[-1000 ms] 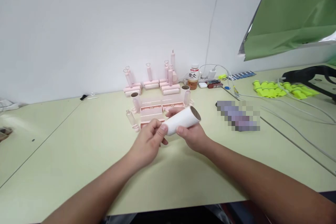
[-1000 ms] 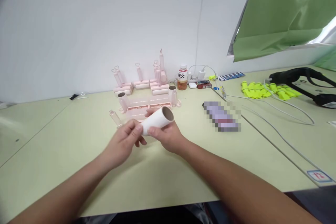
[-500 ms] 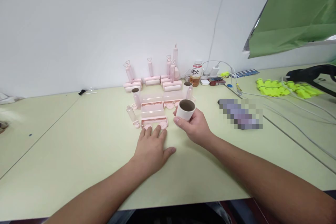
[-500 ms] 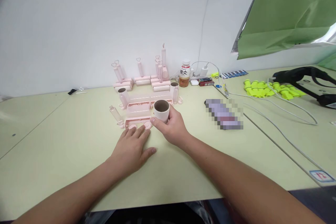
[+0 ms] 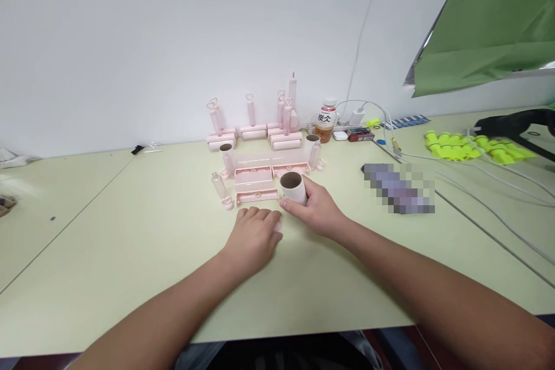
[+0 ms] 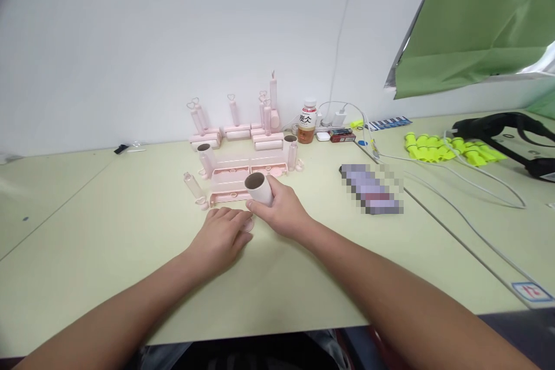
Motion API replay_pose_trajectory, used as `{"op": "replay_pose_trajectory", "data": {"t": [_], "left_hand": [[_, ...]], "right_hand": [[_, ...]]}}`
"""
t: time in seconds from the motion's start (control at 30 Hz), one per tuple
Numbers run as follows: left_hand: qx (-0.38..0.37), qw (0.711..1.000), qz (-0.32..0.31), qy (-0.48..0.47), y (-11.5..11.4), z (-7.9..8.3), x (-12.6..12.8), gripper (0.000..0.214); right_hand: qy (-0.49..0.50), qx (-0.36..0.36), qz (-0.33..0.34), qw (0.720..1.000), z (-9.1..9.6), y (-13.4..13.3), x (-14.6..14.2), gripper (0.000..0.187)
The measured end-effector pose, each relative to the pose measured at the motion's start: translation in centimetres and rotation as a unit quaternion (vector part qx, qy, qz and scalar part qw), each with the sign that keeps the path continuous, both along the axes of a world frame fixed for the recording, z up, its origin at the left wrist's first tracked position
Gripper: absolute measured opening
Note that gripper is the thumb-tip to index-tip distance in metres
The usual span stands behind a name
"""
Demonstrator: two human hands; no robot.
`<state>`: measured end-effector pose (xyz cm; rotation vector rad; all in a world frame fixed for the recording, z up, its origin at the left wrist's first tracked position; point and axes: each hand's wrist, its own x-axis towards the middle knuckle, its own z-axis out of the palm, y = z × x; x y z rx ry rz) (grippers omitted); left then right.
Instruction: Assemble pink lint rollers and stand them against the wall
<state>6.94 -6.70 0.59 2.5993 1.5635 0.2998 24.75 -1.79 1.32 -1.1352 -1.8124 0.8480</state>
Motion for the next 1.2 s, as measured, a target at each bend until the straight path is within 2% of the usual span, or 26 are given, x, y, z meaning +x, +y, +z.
{"op": "replay_pose_trajectory", "data": {"t": [0.13, 0.23, 0.33, 0.4, 0.5, 0.6, 0.67, 0.77, 0.93, 1.2], "left_hand": [[0.014, 1.0, -0.019, -0.008, 0.2, 0.3, -0.2, 0.018], [-0.001, 0.999, -0.019, -0.048, 0.4, 0.9, -0.7, 0.02], [-0.031, 0.986, 0.004, -0.166, 0.6, 1.5, -1.2, 0.022], [-0.03, 0.962, 0.025, -0.272, 0.6, 1.6, -1.5, 0.021], [-0.006, 0.92, 0.052, -0.387, 0.5, 1.8, -1.7, 0.022], [0.005, 0.896, 0.063, -0.439, 0.4, 1.8, -1.8, 0.025], [0.004, 0.895, 0.053, -0.442, 0.4, 1.7, -1.7, 0.028], [0.009, 0.907, 0.018, -0.42, 0.5, 1.6, -1.7, 0.03], [0.002, 0.915, -0.016, -0.403, 0.8, 1.3, -1.9, 0.037], [-0.032, 0.931, -0.042, -0.361, 0.7, 1.3, -1.9, 0.04]], "right_hand": [[-0.007, 0.003, 0.003, 1.0, 0.2, -0.2, -0.1, 0.024], [0.005, 0.007, 0.002, 1.0, 0.3, -0.2, 0.0, 0.024], [0.017, 0.002, -0.001, 1.0, 0.3, 0.0, 0.1, 0.025], [0.032, -0.004, 0.002, 0.999, 0.2, 0.1, 0.1, 0.027], [0.088, -0.036, 0.064, 0.993, 0.3, 0.0, 0.2, 0.031], [0.154, -0.079, 0.165, 0.971, 0.3, -0.4, 0.2, 0.036], [0.187, -0.077, 0.2, 0.959, 0.3, -0.8, 0.1, 0.037], [0.204, -0.05, 0.216, 0.954, 0.0, -1.2, 0.1, 0.035], [0.188, -0.035, 0.222, 0.956, -0.2, -1.4, 0.1, 0.035], [0.149, 0.004, 0.242, 0.959, 0.9, -1.7, 0.3, 0.034]]}}
